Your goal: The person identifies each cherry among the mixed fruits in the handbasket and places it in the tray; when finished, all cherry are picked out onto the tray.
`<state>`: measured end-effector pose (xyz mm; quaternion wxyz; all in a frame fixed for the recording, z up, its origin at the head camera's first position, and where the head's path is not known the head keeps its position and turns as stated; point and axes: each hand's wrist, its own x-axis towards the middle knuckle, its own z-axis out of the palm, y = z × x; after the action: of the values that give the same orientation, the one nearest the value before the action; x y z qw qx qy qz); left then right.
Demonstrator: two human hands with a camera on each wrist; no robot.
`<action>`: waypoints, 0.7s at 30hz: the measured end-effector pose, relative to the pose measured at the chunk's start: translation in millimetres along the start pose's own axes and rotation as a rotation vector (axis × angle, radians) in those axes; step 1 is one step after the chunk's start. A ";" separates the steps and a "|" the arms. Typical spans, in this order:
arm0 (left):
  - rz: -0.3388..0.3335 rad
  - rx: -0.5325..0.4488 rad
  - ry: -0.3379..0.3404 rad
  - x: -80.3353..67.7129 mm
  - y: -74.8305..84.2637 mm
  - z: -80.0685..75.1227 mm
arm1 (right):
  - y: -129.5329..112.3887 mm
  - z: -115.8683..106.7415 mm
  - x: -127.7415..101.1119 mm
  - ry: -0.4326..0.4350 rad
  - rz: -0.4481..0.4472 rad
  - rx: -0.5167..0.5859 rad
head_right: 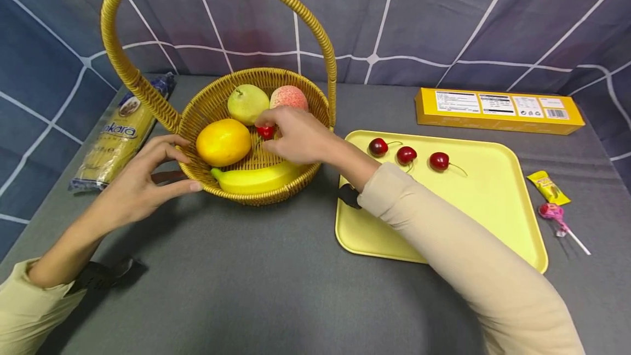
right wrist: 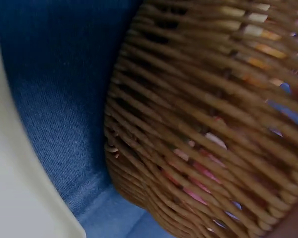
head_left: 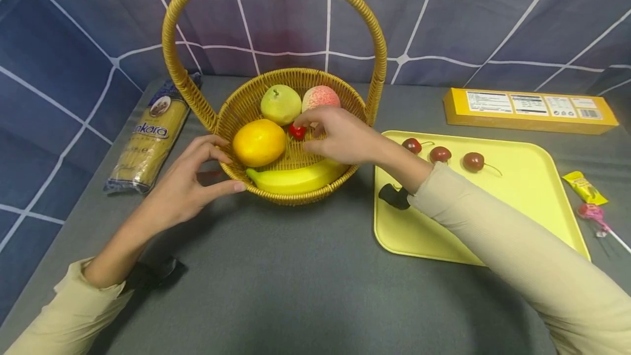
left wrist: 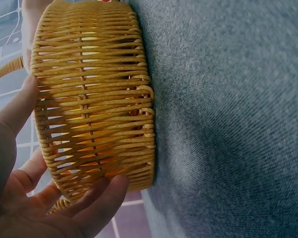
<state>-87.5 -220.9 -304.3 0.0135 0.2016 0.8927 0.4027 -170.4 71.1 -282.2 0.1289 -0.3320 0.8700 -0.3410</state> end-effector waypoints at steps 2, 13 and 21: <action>-0.002 0.001 -0.003 -0.3 0.1 0.1 | 2.2 2.2 5.0 -0.047 0.005 -0.030; -0.003 -0.010 0.000 0.9 -0.5 -1.0 | 9.2 8.2 24.0 -0.140 -0.012 -0.120; 0.009 -0.004 0.004 1.8 -0.5 -0.8 | 9.0 10.2 26.2 -0.143 0.013 -0.113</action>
<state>-89.4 -221.2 -303.9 0.0100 0.2048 0.8910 0.4051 -189.8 53.4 -295.8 0.1740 -0.3568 0.8786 -0.2657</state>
